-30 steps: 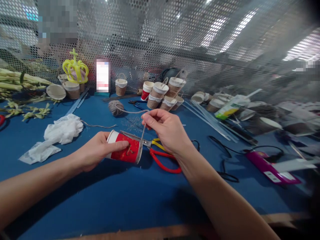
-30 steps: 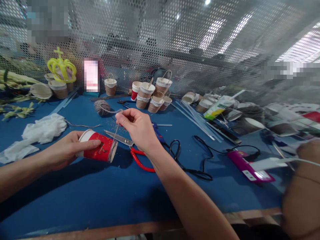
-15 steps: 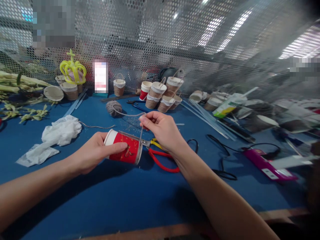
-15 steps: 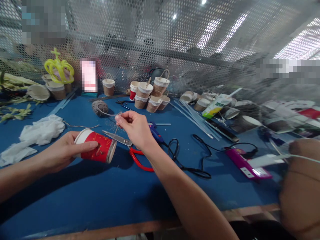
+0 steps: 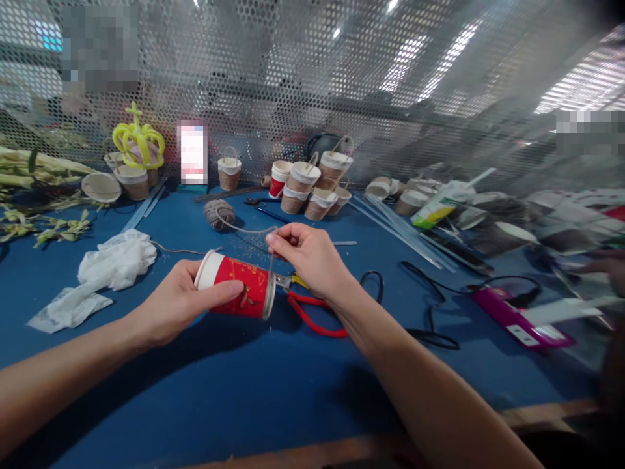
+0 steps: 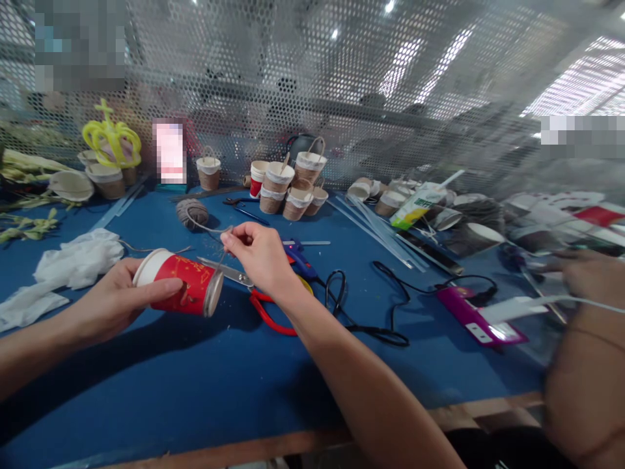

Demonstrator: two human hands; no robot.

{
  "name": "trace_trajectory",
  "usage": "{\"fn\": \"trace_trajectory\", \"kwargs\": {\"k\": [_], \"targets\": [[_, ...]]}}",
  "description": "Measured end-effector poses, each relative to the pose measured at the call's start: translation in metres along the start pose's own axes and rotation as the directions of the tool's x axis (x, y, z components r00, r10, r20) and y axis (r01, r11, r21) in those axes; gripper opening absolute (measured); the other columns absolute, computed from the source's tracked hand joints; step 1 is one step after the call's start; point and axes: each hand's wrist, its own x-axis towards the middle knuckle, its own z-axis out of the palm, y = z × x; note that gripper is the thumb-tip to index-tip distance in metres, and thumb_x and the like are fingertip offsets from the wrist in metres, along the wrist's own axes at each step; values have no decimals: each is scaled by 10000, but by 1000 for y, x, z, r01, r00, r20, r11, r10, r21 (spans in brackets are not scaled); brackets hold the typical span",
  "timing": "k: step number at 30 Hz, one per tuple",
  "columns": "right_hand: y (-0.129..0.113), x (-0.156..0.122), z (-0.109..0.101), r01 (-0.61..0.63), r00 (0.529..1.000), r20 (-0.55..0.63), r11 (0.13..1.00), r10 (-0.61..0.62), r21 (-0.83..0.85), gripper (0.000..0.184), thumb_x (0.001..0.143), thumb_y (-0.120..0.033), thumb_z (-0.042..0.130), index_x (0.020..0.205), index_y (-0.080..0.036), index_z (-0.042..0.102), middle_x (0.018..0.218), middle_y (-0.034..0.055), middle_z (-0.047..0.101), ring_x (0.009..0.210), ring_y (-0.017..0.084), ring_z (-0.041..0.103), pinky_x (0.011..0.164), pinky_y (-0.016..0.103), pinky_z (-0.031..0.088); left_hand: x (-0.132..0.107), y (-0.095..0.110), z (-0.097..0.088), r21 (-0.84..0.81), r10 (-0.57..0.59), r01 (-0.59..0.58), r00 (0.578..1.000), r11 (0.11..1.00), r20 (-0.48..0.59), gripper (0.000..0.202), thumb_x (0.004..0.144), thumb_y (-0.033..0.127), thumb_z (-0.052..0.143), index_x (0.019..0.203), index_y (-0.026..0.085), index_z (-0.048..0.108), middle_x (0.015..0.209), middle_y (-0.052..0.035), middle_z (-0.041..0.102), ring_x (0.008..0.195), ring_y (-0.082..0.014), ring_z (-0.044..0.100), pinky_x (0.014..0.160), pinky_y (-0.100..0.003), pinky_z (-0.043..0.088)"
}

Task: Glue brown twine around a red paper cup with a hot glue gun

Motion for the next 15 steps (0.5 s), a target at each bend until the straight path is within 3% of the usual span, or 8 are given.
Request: {"fn": "trace_trajectory", "kwargs": {"k": [15], "targets": [[1, -4, 4, 8, 994, 112, 994, 4, -105, 180, 747, -288, 563, 646, -141, 549, 581, -21, 538, 511, 77, 439, 501, 224, 344, -2, -3, -5, 75, 74, -73, 997, 995, -20, 83, 623, 272, 713, 656, 196, 709, 659, 18, 702, 580, -137, 598, 589, -215, 478]]}}
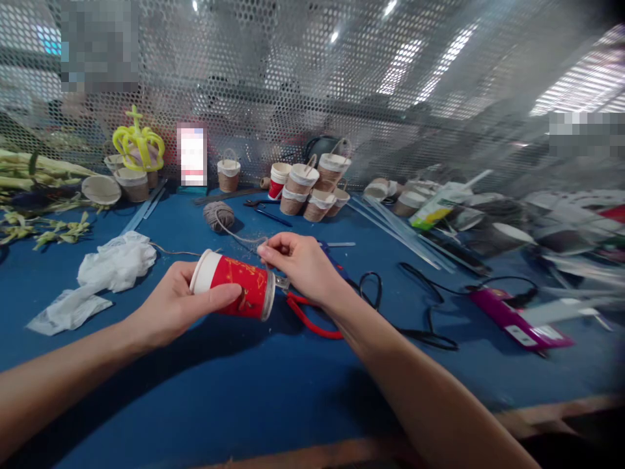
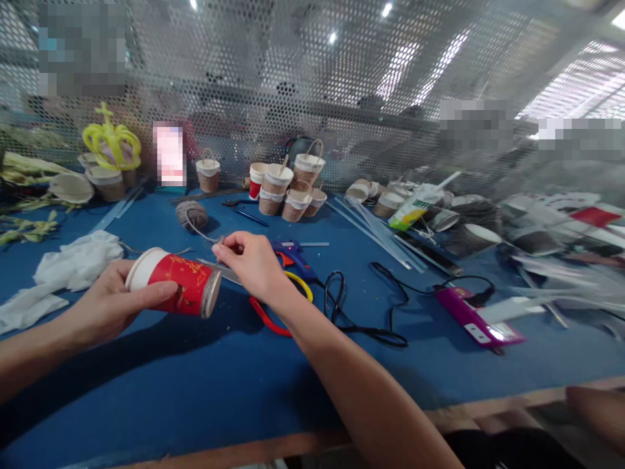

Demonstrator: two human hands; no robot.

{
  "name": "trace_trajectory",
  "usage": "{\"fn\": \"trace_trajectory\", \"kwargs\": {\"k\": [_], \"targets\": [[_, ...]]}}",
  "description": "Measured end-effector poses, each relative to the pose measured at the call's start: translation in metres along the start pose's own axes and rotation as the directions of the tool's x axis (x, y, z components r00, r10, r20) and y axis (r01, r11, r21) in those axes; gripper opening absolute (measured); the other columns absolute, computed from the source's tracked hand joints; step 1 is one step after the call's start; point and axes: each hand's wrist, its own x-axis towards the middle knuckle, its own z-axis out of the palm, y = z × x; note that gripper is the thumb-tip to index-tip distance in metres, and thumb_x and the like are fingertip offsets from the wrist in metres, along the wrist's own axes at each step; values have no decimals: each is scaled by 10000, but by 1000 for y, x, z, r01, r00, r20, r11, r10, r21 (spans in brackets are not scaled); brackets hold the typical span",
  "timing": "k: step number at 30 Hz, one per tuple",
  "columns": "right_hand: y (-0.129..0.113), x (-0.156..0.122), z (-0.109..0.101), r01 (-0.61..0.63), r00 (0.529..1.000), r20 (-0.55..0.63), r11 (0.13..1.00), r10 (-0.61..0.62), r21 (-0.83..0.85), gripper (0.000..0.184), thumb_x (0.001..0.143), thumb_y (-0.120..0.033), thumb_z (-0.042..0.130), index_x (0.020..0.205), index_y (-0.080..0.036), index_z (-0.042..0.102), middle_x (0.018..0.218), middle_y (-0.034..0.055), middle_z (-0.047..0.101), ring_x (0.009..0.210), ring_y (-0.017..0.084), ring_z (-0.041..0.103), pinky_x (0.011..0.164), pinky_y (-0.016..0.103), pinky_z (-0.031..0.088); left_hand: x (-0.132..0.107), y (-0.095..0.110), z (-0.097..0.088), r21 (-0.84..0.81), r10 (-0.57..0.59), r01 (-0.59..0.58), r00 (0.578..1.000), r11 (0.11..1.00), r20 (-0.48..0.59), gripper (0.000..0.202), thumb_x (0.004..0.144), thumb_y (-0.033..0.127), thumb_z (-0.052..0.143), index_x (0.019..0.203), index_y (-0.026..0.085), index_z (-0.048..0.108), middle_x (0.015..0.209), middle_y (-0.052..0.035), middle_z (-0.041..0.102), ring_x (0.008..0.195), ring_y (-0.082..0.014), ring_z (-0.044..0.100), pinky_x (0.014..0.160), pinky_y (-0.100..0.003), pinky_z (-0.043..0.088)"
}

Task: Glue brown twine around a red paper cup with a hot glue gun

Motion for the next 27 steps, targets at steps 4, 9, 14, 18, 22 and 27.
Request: {"fn": "trace_trajectory", "kwargs": {"k": [4, 9, 14, 18, 22, 27], "targets": [[-1, 0, 2, -16, 1000, 22, 999, 15, 39, 178, 738, -284, 567, 638, -140, 538, 554, -36, 504, 493, 70, 410, 473, 216, 318, -1, 2, 2, -60, 14, -15, 1000, 998, -16, 54, 625, 240, 716, 653, 194, 707, 657, 24, 701, 585, -116, 594, 587, -181, 474], [1, 1, 5, -23, 998, 56, 998, 19, 62, 179, 732, -292, 569, 643, -138, 546, 553, -41, 493, 495, 67, 403, 475, 217, 306, -1, 7, 7, -163, -16, 5, 998, 987, -63, 64, 588, 211, 735, 632, 183, 698, 630, 25, 695, 550, -99, 589, 557, -162, 471], [3, 1, 6, -66, 994, 93, 991, 55, 118, 195, 724, -310, 580, 636, -141, 546, 545, -42, 496, 486, 63, 407, 468, 216, 301, -1, 11, 10, -253, -55, 31, 995, 967, -89, 110, 544, 204, 760, 609, 158, 685, 586, 20, 684, 512, -79, 578, 503, -132, 452], [4, 1, 6, -74, 994, 85, 989, 63, 131, 194, 718, -310, 587, 627, -144, 544, 535, -47, 485, 475, 58, 394, 463, 215, 297, -1, 12, 11, -281, -76, 52, 994, 958, -73, 120, 537, 205, 766, 594, 143, 680, 552, 19, 673, 485, -71, 571, 473, -118, 442], [5, 2, 8, -100, 992, 98, 975, 82, 199, 173, 701, -297, 596, 635, -146, 546, 556, -34, 509, 494, 65, 422, 465, 214, 317, -1, 13, 12, -316, -102, 72, 992, 946, -80, 118, 527, 202, 761, 586, 141, 680, 556, 14, 677, 477, -76, 576, 469, -124, 445], [6, 2, 11, -144, 988, 101, 953, 121, 266, 171, 671, -301, 615, 627, -150, 548, 551, -30, 518, 502, 74, 439, 468, 217, 332, 0, 16, 12, -315, -133, 97, 987, 944, -94, 85, 541, 179, 734, 571, 147, 662, 533, 17, 665, 456, -83, 575, 438, -130, 431]]}}
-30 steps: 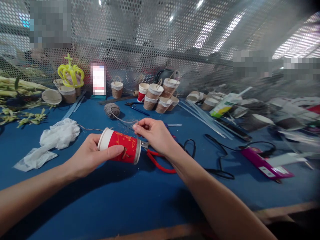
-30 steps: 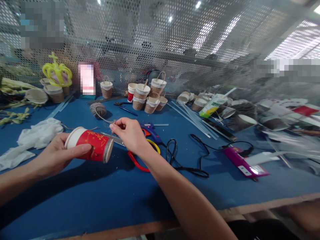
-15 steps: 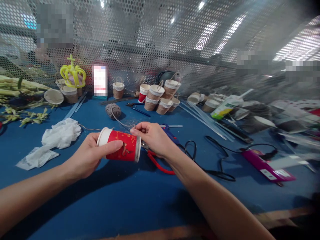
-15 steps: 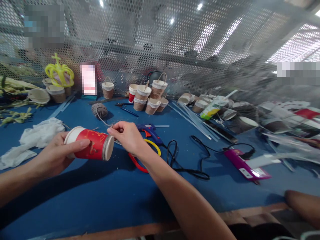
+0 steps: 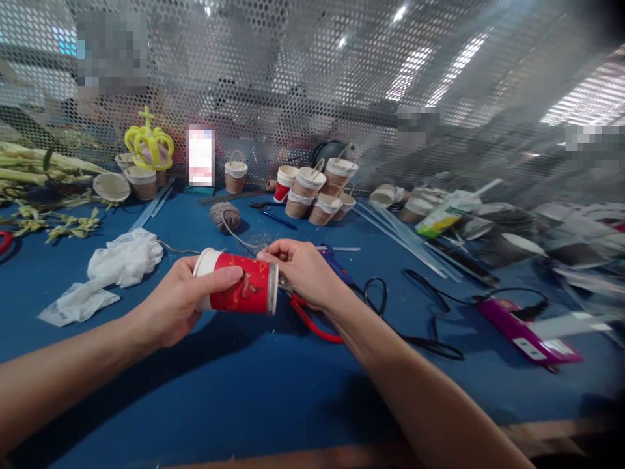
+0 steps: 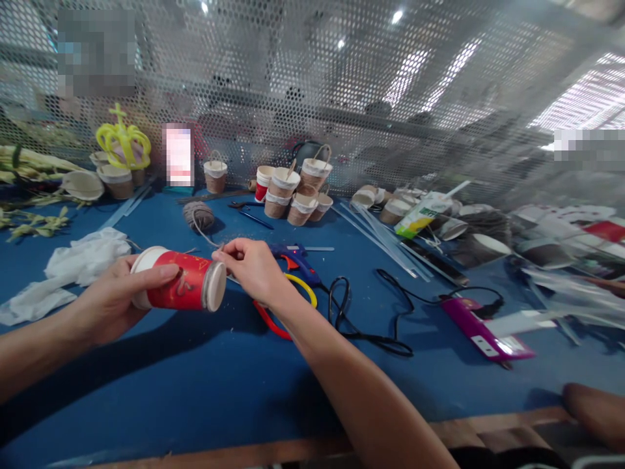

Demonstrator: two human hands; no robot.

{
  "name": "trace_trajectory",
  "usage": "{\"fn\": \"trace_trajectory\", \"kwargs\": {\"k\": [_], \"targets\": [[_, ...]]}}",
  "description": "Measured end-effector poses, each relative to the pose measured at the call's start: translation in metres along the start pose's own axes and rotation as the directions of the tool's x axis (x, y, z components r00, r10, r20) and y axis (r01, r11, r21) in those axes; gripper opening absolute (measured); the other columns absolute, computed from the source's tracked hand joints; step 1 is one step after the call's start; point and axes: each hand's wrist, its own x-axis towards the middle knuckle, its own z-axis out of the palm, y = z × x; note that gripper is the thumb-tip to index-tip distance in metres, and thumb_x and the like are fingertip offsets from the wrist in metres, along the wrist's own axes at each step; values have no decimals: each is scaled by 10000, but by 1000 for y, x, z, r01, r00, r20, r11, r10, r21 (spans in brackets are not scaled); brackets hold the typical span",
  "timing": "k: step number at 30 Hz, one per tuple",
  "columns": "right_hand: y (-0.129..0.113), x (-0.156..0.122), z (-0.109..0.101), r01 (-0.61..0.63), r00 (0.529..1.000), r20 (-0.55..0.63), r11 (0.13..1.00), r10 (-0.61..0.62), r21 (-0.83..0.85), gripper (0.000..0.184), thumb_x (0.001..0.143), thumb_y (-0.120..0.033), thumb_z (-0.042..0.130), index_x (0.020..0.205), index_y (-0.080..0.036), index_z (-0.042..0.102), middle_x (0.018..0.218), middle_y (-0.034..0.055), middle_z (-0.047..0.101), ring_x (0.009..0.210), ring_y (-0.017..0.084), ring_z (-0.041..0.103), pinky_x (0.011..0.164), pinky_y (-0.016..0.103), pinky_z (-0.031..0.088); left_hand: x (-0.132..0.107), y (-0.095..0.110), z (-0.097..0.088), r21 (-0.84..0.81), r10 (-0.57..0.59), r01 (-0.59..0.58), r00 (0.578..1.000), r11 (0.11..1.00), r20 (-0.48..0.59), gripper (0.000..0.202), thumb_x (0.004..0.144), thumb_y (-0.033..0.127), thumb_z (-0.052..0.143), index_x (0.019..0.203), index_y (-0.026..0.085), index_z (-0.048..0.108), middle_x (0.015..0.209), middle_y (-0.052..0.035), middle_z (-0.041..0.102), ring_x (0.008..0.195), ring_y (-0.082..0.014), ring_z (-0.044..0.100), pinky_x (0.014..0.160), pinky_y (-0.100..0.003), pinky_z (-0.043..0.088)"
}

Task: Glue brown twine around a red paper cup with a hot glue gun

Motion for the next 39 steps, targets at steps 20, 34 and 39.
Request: {"fn": "trace_trajectory", "kwargs": {"k": [20, 34, 39], "targets": [[-2, 0, 1, -49, 999, -18, 999, 49, 18, 181, 672, -302, 633, 759, -148, 591, 603, -18, 571, 514, 88, 492, 515, 240, 397, 1, -3, -1, -60, -26, 29, 999, 998, 40, 114, 569, 223, 744, 628, 146, 684, 582, 5, 681, 498, -89, 582, 488, -146, 447], [-29, -21, -18, -107, 985, 147, 986, 88, 126, 270, 739, -415, 577, 718, -146, 565, 641, 1, 553, 563, 86, 488, 543, 229, 377, -1, -7, -9, 456, 360, -352, 930, 817, 73, 113, 653, 254, 685, 733, 178, 703, 713, -3, 694, 633, -162, 588, 603, -216, 462], [-28, -26, -12, -84, 991, 116, 986, 68, 144, 178, 725, -325, 584, 682, -161, 528, 603, -28, 526, 542, 79, 466, 547, 228, 369, 4, -4, -11, 379, 203, -250, 966, 891, 159, 119, 598, 208, 724, 694, 149, 685, 615, 12, 652, 536, -108, 534, 550, -190, 438]]}}
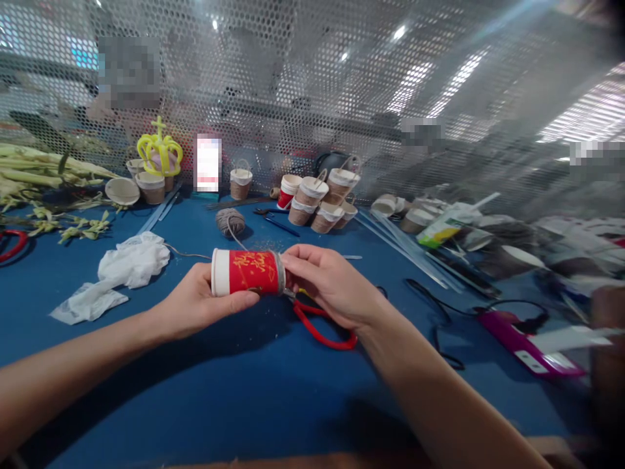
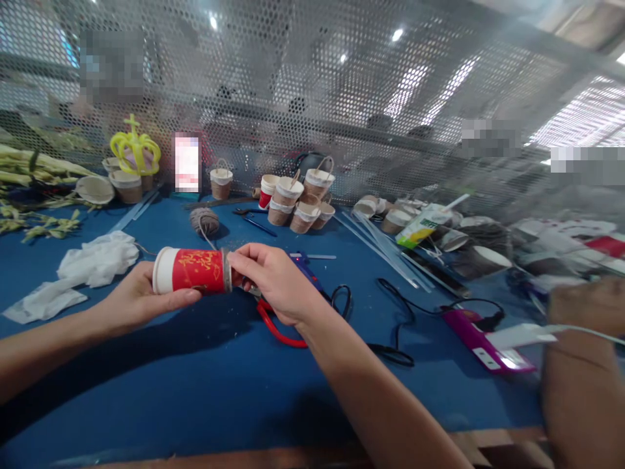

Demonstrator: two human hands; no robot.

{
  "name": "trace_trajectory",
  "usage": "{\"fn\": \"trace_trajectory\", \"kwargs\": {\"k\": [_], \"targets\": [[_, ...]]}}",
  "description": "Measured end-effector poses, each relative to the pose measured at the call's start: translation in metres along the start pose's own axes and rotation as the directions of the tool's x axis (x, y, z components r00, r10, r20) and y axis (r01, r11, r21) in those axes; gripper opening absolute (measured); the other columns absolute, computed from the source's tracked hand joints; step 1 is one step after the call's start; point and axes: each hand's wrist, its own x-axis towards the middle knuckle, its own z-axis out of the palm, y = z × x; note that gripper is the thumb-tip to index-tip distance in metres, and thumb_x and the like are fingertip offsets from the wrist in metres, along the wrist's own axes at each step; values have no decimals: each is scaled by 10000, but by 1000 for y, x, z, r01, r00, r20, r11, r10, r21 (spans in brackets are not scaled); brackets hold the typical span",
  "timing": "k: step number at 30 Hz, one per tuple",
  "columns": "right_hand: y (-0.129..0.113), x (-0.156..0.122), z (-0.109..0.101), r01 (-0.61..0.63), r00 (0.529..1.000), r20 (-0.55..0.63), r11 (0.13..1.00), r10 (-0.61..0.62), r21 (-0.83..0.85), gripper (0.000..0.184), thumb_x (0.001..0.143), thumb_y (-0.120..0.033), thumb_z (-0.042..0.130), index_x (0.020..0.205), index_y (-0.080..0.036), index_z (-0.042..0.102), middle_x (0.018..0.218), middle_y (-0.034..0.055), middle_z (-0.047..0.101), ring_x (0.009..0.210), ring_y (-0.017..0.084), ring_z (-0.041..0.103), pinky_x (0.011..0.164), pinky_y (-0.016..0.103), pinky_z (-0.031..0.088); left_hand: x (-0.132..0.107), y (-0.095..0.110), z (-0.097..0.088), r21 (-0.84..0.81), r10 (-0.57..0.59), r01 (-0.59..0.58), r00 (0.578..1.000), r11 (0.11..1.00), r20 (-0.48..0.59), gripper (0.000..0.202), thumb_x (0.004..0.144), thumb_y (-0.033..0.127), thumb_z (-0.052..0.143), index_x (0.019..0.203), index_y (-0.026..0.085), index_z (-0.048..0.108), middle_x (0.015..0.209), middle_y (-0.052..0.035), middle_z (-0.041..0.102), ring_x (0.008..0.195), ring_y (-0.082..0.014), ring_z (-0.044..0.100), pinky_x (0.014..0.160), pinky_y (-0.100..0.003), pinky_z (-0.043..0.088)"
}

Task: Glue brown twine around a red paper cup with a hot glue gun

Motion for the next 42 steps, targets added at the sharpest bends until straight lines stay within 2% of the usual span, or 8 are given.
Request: {"fn": "trace_trajectory", "kwargs": {"k": [5, 10, 17, 20, 23, 35, 39, 42], "targets": [[4, -11, 8, 150, 988, -6, 958, -156, -246, 148, 775, -280, 517, 674, -171, 513, 638, -24, 516, 583, 89, 463, 573, 227, 386, 8, 5, -5, -375, -250, 295, 954, 879, 166, 268, 659, 343, 678, 808, 121, 690, 732, -51, 692, 605, -133, 599, 584, -206, 460], [12, -19, 15, 317, 945, 64, 843, -322, -435, 113, 793, -217, 480, 682, -195, 479, 648, -31, 497, 591, 93, 449, 550, 209, 375, 13, 5, -11, -453, -441, 473, 879, 756, 182, 290, 661, 395, 665, 740, 117, 689, 655, -61, 690, 519, -127, 590, 491, -198, 448], [22, -16, 9, 356, 904, 13, 735, -428, -577, 126, 834, -262, 472, 729, -201, 507, 698, -16, 540, 643, 108, 499, 620, 226, 402, 14, -1, -12, -288, -308, 334, 942, 898, 132, 160, 631, 267, 714, 678, 118, 678, 639, -42, 680, 543, -112, 575, 554, -197, 443], [24, -13, 5, 390, 848, -60, 697, -526, -601, 145, 867, -285, 422, 882, -206, 542, 891, 30, 585, 852, 146, 539, 788, 282, 410, 12, -4, -10, -148, -199, 212, 975, 966, 100, 136, 642, 260, 702, 685, 134, 677, 622, -8, 670, 547, -97, 557, 564, -185, 431], [26, -12, 7, 463, 822, 23, 643, -569, -610, 238, 886, -302, 374, 1019, -207, 546, 1104, 71, 545, 1057, 185, 478, 921, 362, 361, 10, -6, -9, -18, -126, 129, 984, 991, 129, 143, 670, 256, 671, 754, 141, 685, 700, -16, 688, 615, -118, 577, 637, -217, 450], [30, -19, 18, 508, 852, 218, 655, -476, -560, 425, 915, -367, 225, 1169, -192, 517, 1296, 83, 425, 1238, 197, 303, 1032, 433, 241, 6, -8, 1, -35, -137, 143, 980, 989, 144, 116, 716, 252, 620, 701, 156, 683, 672, -14, 699, 614, -129, 611, 585, -200, 458], [26, -19, 19, 490, 864, 178, 704, -471, -515, 420, 918, -347, 224, 1132, -168, 538, 1260, 88, 461, 1188, 176, 380, 1008, 381, 292, 7, -8, 2, -58, -163, 170, 980, 984, 114, 121, 709, 246, 628, 679, 144, 685, 623, -19, 694, 577, -124, 605, 578, -202, 459], [18, -14, 7, 386, 892, 0, 763, -451, -518, 331, 895, -356, 317, 962, -177, 587, 1035, 79, 603, 974, 173, 550, 862, 341, 428, 9, -7, 0, -56, -176, 179, 983, 982, 60, 107, 691, 237, 646, 673, 139, 686, 595, -12, 686, 545, -113, 586, 577, -200, 454]]}}
